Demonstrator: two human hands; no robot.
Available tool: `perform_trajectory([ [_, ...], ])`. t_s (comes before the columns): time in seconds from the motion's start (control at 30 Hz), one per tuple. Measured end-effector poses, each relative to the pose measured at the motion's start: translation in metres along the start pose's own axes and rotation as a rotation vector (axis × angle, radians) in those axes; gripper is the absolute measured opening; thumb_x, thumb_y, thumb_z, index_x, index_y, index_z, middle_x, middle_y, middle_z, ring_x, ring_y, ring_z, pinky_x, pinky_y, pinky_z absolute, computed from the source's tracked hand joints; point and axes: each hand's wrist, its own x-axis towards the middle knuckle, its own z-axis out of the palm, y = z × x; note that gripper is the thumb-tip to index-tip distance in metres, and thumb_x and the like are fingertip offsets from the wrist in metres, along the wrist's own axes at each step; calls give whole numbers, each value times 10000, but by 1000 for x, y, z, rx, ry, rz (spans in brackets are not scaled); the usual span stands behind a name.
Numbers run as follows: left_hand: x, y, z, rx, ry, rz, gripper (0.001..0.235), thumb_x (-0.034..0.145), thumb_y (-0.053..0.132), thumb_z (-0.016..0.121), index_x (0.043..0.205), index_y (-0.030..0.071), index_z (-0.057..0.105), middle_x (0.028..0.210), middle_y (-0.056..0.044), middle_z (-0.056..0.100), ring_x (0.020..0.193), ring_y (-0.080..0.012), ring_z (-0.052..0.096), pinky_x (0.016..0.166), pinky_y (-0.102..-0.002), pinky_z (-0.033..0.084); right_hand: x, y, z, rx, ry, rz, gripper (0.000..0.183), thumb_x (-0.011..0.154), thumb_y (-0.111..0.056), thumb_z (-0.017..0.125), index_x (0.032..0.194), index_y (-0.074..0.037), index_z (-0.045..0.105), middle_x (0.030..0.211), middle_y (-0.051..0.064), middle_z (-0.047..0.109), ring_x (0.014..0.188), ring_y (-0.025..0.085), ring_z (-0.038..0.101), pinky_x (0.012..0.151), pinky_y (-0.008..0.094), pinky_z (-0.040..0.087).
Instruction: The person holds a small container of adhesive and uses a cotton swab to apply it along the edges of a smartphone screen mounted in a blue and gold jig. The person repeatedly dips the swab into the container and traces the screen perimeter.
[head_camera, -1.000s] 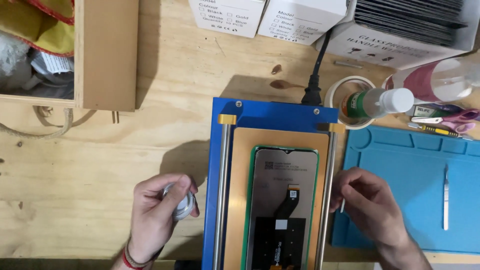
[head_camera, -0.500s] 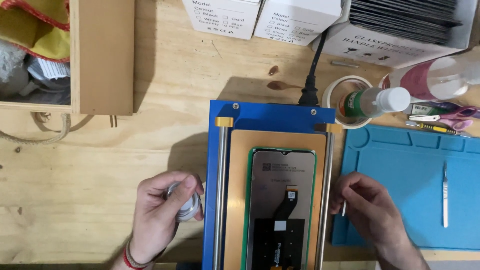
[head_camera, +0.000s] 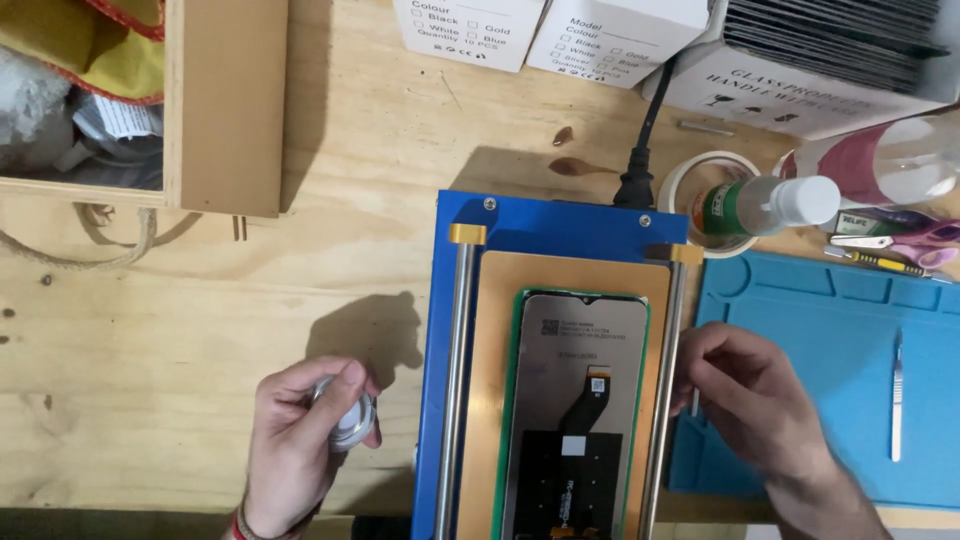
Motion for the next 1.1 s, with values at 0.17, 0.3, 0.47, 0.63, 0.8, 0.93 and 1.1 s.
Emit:
perform_trajectory([
  [0.17,-11,-10,-16,-28,73,-5,227,1020,125,741,885,-53,778,777,-140,758,413,-218,659,357,-302,475,13,-8,8,-75,-80,-62,136,1051,-213,759,1067,-79,763,925,70,750,766,181,730,675,305,643],
  [0.3,-14,-12,-20,-39,81,-1,234,1029,124,734,883,-52,783,731,-125,748,403,-196,652,345,-287,481,16,-8,11,-79,-81,-114,126,1061,-187,740,1057,-62,759,890,67,734,748,178,703,677,296,617],
  [0.47,-12,-6,-16,-30,17,-2,282,1035,141,724,848,-67,753,681,-141,706,412,-196,656,363,-276,491,15,-6,6,-67,-81,-79,151,1059,-208,747,1040,-58,755,881,71,721,749,187,689,677,312,601],
  [0.63,-5,-5,-5,-54,-57,36,208,1046,88,702,906,-50,769,788,-144,734,443,-211,687,381,-286,554,6,8,-9,-98,-25,-51,179,1024,-236,794,1019,-58,776,885,74,732,761,191,685,683,312,584],
  [0.8,9,1,11,-7,-130,32,211,1043,124,715,907,-27,768,839,-134,736,457,-225,700,407,-282,561,-5,11,-10,10,18,-11,152,1049,-183,761,1049,-31,775,905,121,749,774,235,730,689,337,632],
  [0.93,17,11,25,40,-156,-3,221,1041,151,722,901,-14,770,839,-121,744,456,-228,724,392,-269,582,-17,15,-17,64,0,7,153,1070,-180,726,1007,-44,757,848,108,711,751,242,687,662,384,594],
  [1.1,21,17,36,27,-193,5,195,1031,144,735,936,-21,777,833,-136,765,448,-244,727,383,-288,616,-37,30,-32,70,191,102,146,1023,-130,759,1020,16,762,820,188,744,687,304,730,622,399,624],
])
